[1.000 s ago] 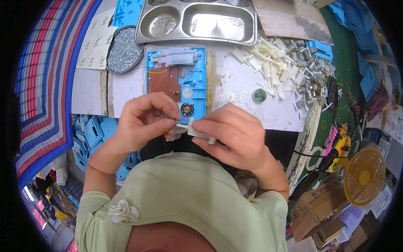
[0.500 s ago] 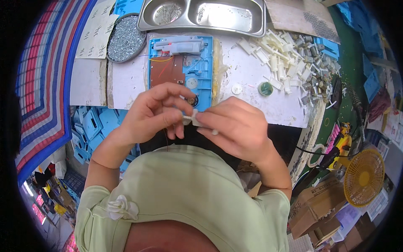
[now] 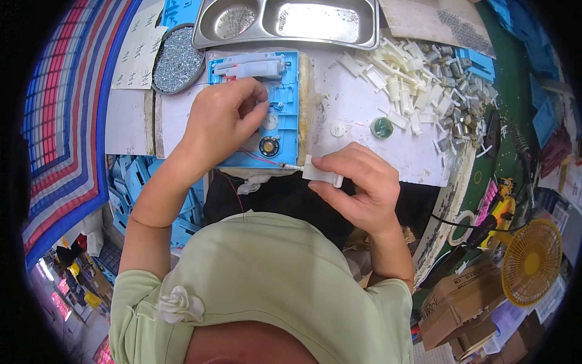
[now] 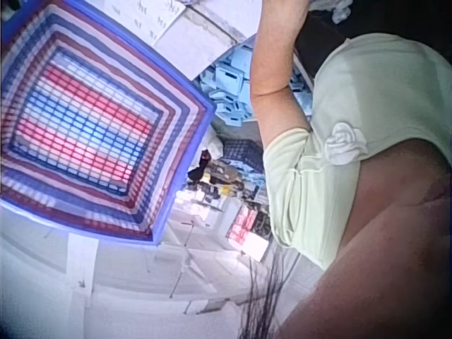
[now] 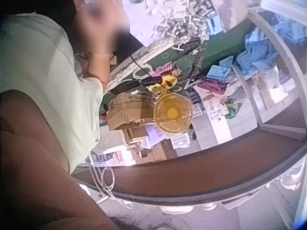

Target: Assembling and soldering components of a blue electronic device.

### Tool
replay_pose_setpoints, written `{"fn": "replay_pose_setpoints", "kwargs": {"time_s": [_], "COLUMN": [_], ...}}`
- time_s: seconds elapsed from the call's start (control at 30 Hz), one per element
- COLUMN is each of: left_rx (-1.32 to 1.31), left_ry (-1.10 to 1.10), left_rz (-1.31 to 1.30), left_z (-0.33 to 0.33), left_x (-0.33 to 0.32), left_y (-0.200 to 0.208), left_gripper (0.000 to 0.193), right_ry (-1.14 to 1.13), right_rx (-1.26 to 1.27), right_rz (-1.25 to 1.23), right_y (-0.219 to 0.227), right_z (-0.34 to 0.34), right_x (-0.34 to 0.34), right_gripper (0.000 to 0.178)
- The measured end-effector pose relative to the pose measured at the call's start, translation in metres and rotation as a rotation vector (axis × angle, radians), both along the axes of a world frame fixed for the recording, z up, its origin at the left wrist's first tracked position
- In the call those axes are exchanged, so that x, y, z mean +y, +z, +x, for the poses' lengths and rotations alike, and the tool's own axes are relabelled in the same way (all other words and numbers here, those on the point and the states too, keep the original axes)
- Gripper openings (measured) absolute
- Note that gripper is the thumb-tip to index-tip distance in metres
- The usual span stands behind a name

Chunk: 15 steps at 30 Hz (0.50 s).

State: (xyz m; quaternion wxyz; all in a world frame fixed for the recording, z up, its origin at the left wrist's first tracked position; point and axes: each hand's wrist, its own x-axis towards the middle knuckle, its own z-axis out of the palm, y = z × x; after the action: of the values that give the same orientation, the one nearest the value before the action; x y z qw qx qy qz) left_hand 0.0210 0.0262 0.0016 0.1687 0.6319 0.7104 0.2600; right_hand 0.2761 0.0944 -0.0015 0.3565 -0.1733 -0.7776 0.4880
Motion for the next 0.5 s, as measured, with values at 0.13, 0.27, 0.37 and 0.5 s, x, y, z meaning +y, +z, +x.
{"fn": "replay_pose_setpoints", "kwargs": {"time_s": [0.13, 0.27, 0.37, 0.5], "left_rx": [0.024, 0.185, 0.230, -0.017], "left_ry": [-0.136, -0.266, -0.329, -0.296], "left_rz": [0.196, 0.081, 0.017, 0.079], "left_z": [0.003, 0.010, 0.008, 0.005], "left_x": [-0.001, 0.007, 0.014, 0.015], "left_y": [-0.006, 0.002, -0.001, -0.001], "left_gripper": [0.012, 0.013, 0.013, 0.011], "right_ry": [-0.027, -0.014, -0.042, -0.156], "right_rx": [-0.004, -0.114, -0.210, -0.136], "right_rz": [-0.016, -0.006, -0.016, -0.209], "right_y": [-0.002, 0.002, 0.006, 0.001], "right_z": [0.004, 0.002, 0.000, -0.011], "right_x": [-0.001, -0.001, -0.001, -0.006], "right_gripper": [0.038, 0.037, 0.035, 0.031]}}
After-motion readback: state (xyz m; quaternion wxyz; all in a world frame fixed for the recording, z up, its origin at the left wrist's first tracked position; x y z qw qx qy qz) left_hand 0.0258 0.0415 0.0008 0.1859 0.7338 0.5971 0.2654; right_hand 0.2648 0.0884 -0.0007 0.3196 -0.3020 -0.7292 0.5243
